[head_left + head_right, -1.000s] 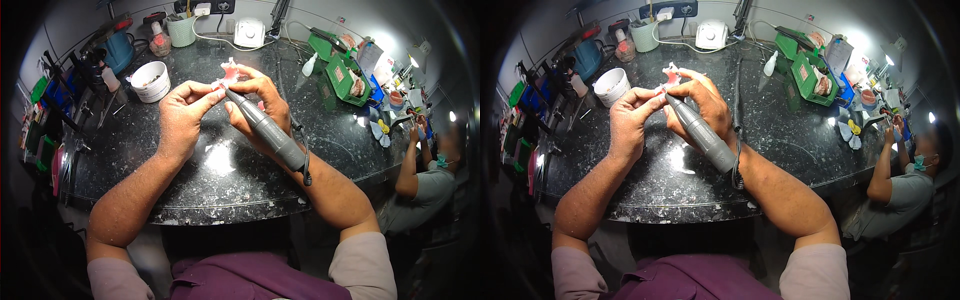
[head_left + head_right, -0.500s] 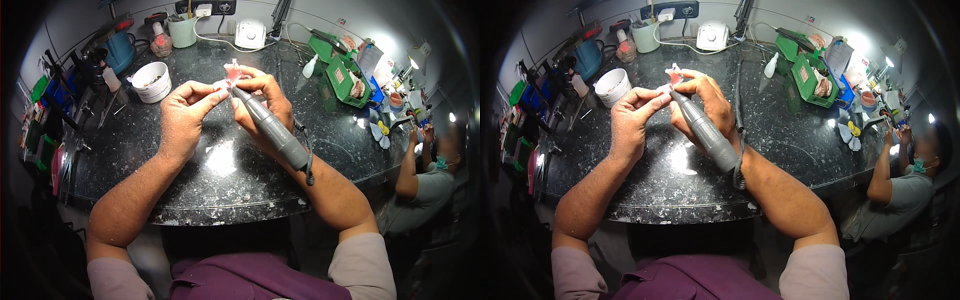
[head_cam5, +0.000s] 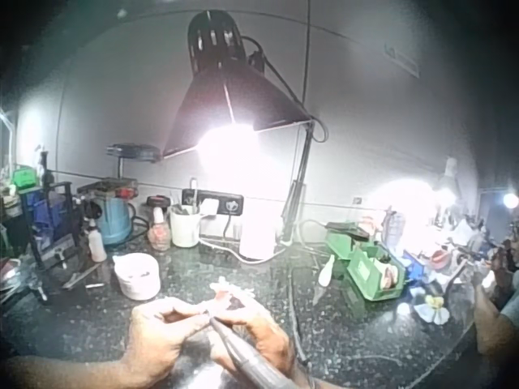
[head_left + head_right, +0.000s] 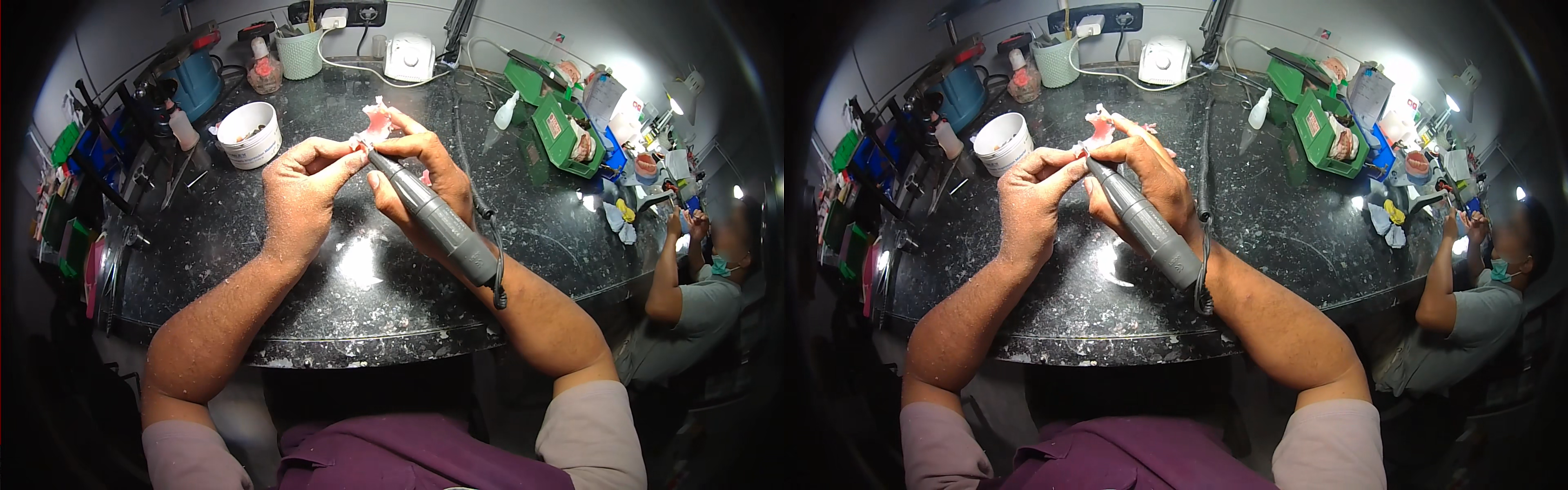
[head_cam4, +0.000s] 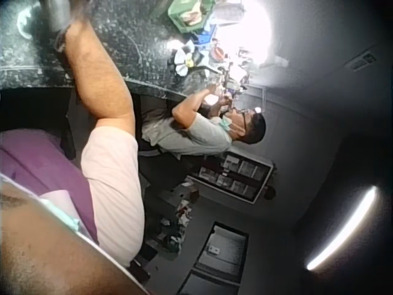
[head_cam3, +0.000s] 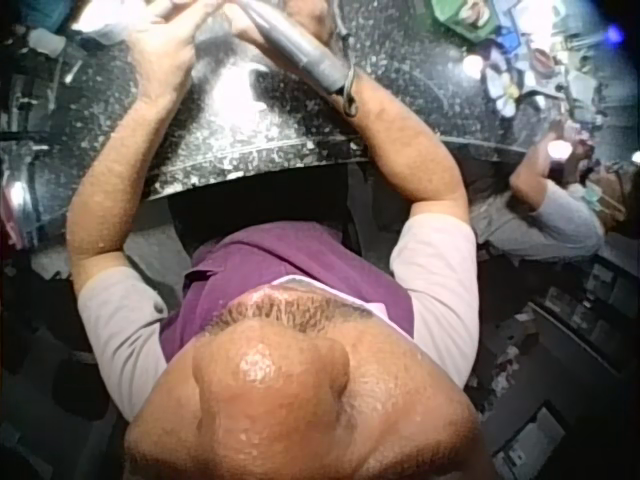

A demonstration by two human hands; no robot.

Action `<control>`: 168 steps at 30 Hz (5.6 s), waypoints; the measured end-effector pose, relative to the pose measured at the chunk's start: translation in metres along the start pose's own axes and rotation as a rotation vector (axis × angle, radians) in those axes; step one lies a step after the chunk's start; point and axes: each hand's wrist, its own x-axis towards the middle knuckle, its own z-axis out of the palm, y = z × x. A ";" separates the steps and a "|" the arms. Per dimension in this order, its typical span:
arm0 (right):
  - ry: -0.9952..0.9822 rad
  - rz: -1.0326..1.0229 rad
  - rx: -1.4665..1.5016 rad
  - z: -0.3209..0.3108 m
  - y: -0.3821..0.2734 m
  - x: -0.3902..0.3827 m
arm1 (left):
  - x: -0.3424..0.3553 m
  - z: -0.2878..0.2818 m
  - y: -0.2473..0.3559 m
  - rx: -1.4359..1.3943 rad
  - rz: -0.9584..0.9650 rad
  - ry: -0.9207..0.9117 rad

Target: The person trims and shapes a dental prosthesis base using a handheld rotary tool, turning and repositioning the base by hand while grinding away excess material.

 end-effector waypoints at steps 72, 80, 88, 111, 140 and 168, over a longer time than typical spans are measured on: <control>0.003 -0.056 -0.045 -0.010 0.003 0.007 | 0.005 -0.003 -0.004 -0.060 -0.031 -0.041; 0.029 -0.061 -0.013 -0.010 0.005 0.008 | 0.005 -0.001 -0.001 -0.089 -0.052 -0.032; -0.030 -0.092 -0.030 -0.011 0.000 0.009 | 0.005 -0.004 -0.003 -0.042 -0.052 -0.052; 0.021 0.079 0.023 -0.008 0.001 0.005 | 0.003 -0.001 -0.002 0.002 -0.013 -0.040; 0.179 0.120 0.297 -0.003 -0.006 0.011 | 0.004 -0.001 -0.004 -0.215 0.025 -0.174; 0.143 -0.059 0.254 -0.002 -0.006 0.011 | 0.002 -0.006 0.000 -0.015 0.247 -0.149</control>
